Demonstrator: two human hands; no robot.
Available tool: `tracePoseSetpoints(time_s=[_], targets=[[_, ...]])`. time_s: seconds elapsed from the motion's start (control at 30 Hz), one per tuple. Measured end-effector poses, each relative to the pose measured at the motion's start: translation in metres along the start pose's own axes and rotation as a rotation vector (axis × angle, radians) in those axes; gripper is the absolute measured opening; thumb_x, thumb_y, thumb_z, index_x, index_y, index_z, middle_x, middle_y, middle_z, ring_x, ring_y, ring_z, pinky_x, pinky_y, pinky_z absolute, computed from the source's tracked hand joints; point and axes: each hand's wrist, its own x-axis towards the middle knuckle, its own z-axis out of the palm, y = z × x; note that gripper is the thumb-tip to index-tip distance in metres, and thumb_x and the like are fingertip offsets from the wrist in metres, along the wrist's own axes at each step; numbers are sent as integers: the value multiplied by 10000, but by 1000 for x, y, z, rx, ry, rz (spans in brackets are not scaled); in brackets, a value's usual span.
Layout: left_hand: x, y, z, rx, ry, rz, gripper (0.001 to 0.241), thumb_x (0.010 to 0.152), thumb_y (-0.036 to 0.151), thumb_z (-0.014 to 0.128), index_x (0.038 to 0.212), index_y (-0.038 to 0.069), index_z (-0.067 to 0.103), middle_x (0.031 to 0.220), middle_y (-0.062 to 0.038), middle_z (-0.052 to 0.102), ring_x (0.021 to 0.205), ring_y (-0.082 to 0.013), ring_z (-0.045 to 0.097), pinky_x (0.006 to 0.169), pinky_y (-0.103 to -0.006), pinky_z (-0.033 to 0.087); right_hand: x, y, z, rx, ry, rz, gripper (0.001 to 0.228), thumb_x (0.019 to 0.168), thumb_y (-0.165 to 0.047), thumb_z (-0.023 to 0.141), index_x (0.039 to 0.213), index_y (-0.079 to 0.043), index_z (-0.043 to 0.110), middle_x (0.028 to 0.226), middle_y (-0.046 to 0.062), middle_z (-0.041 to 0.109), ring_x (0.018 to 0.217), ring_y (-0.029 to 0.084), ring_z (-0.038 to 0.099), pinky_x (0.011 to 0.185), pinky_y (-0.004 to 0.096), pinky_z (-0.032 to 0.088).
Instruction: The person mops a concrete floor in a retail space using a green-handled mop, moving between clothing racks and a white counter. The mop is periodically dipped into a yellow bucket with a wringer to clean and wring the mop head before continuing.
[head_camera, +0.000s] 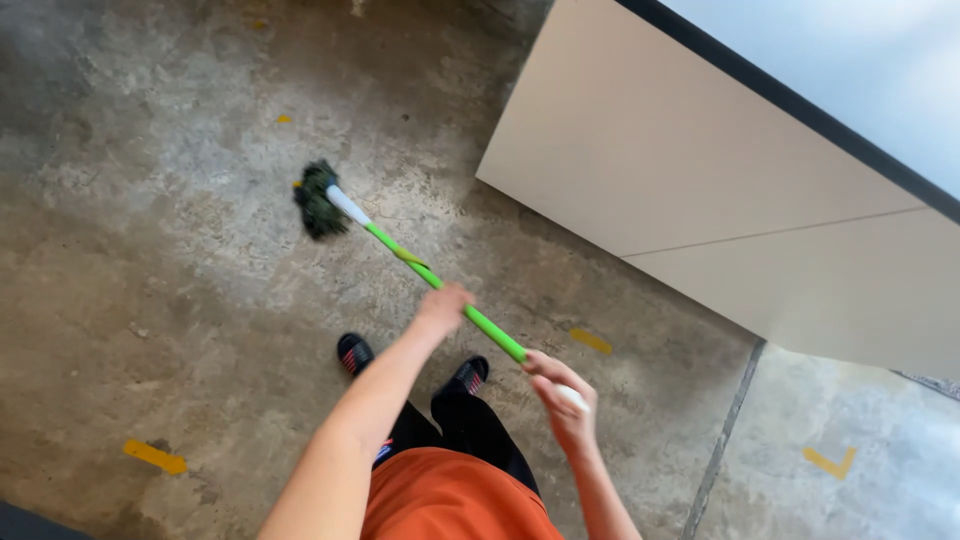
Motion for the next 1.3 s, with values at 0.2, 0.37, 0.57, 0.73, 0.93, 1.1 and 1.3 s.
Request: tracePoseSetpoints(time_s=[0.2,0.37,0.57,0.73,0.93,1.1,1.3], targets=[[22,-24,11,4,94,-18,185,869,152,680,991,265,760,1133,-61,679,1176,-310,623,941,-445,565,5,2,-3,93,-79,-77,107,928,-96,752,898,-16,688,1096,94,727,1291,311,632,1118,467,456],[14,127,49,161,-52,298,199,811,54,666,939,182,749,1022,-87,707,1006,-322,683,791,-463,591,-66,-20,-120,-68,212,54,120,913,-155,719,928,-42,755,1099,107,779,1232,315,684,1107,504,490],[-22,220,47,31,-233,462,172,897,85,664,985,217,731,933,-61,716,918,-266,719,734,-443,607,-145,-12,-178,98,347,-186,157,1015,-152,697,1042,-3,736,1090,131,773,1207,339,695,1152,536,474],[-12,165,-12,-48,-300,395,209,939,113,604,1014,267,724,916,-61,697,921,-233,718,774,-391,618,-87,-17,-114,86,340,-178,174,1010,-149,681,1072,7,731,1101,130,762,1220,346,677,1172,533,448],[51,31,-23,53,24,274,192,902,107,622,974,240,741,1033,-83,691,1044,-307,684,839,-443,590,12,-23,-12,53,159,-126,75,943,-91,737,933,-19,717,1029,88,743,1211,309,671,1120,492,480],[40,40,-18,109,1,343,154,848,132,676,937,230,755,1040,-77,707,1053,-329,670,834,-467,583,-20,-32,-8,63,200,-60,77,914,-82,741,899,-10,719,1019,95,750,1216,305,667,1124,495,475],[-28,170,19,-29,-218,554,161,801,102,687,898,222,735,841,-94,698,879,-337,715,739,-464,587,-143,-67,-79,-124,482,-63,151,986,-86,673,934,33,749,1012,157,751,1168,363,711,1068,498,511]])
